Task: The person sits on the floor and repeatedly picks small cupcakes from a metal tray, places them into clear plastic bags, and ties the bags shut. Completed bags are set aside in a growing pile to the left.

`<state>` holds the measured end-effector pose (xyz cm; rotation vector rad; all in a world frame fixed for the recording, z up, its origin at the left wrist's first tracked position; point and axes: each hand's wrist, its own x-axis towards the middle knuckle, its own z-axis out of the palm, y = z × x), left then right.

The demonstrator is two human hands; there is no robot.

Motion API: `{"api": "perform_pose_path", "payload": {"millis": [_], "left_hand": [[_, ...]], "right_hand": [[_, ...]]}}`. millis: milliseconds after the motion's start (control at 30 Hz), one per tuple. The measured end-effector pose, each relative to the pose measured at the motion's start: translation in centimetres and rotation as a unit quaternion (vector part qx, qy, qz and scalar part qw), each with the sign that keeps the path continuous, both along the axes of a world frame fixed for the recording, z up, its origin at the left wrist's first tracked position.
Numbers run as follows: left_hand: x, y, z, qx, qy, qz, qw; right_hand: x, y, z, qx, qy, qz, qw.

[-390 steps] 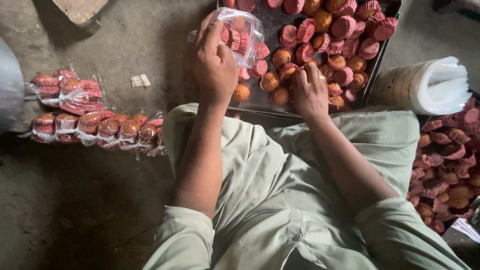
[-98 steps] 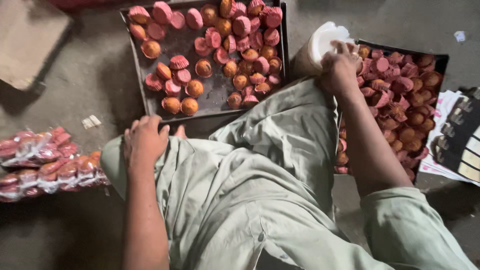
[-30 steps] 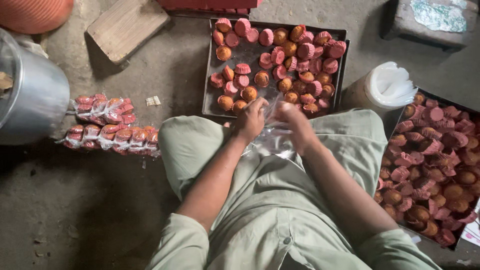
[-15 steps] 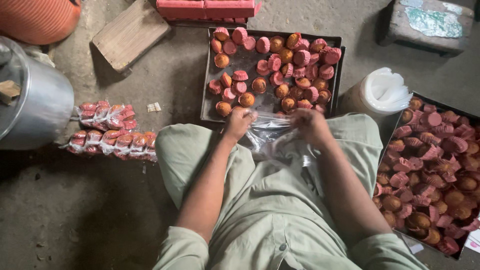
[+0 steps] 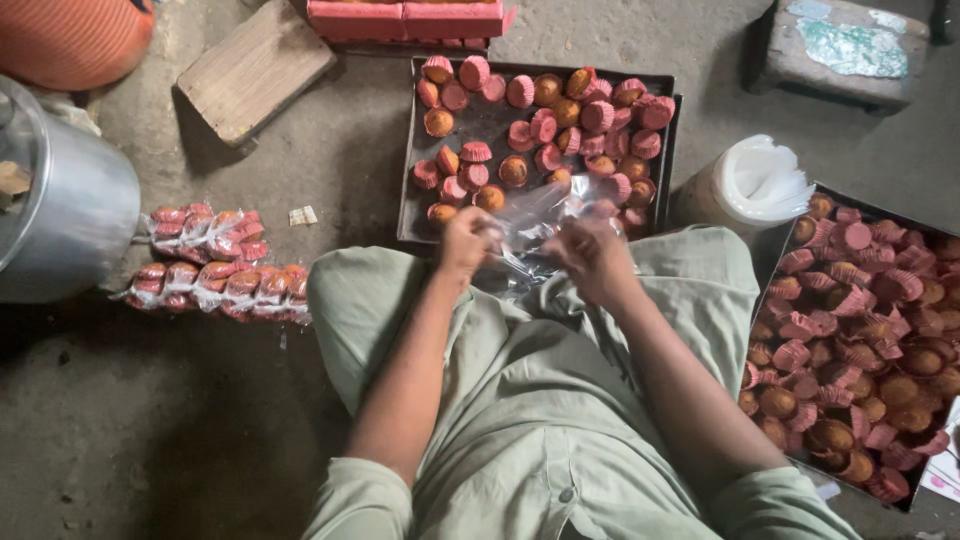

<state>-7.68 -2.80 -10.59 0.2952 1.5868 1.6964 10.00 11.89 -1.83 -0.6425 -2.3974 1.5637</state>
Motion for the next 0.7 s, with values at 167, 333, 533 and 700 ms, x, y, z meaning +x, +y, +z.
{"api": "perform_pose_path", "payload": {"millis": [167, 333, 533, 700], "left_hand": [[3.4, -0.3, -2.1, -0.063, 0.184, -0.094, 0.976], [1.2, 0.3, -0.3, -0.104, 0.396, 0.084, 0.909], [6.5, 0.9, 4.4, 0.172, 0.092, -0.131, 0.972], [5.3, 2.0, 3.2, 0.108, 0.058, -0.105, 0.987]], "right_hand": [[-0.6, -1.7, -3.4, -0.300, -0.002, 0.020, 0.954], [-0.3, 0.3, -4.3, 0.053, 0.121, -0.087, 0.987], [-1.4, 2.0, -5.1, -0.163, 0.071, -0.228, 0.957], [0.4, 3.9, -5.4, -0.498, 0.157, -0.241, 0.818]]}}
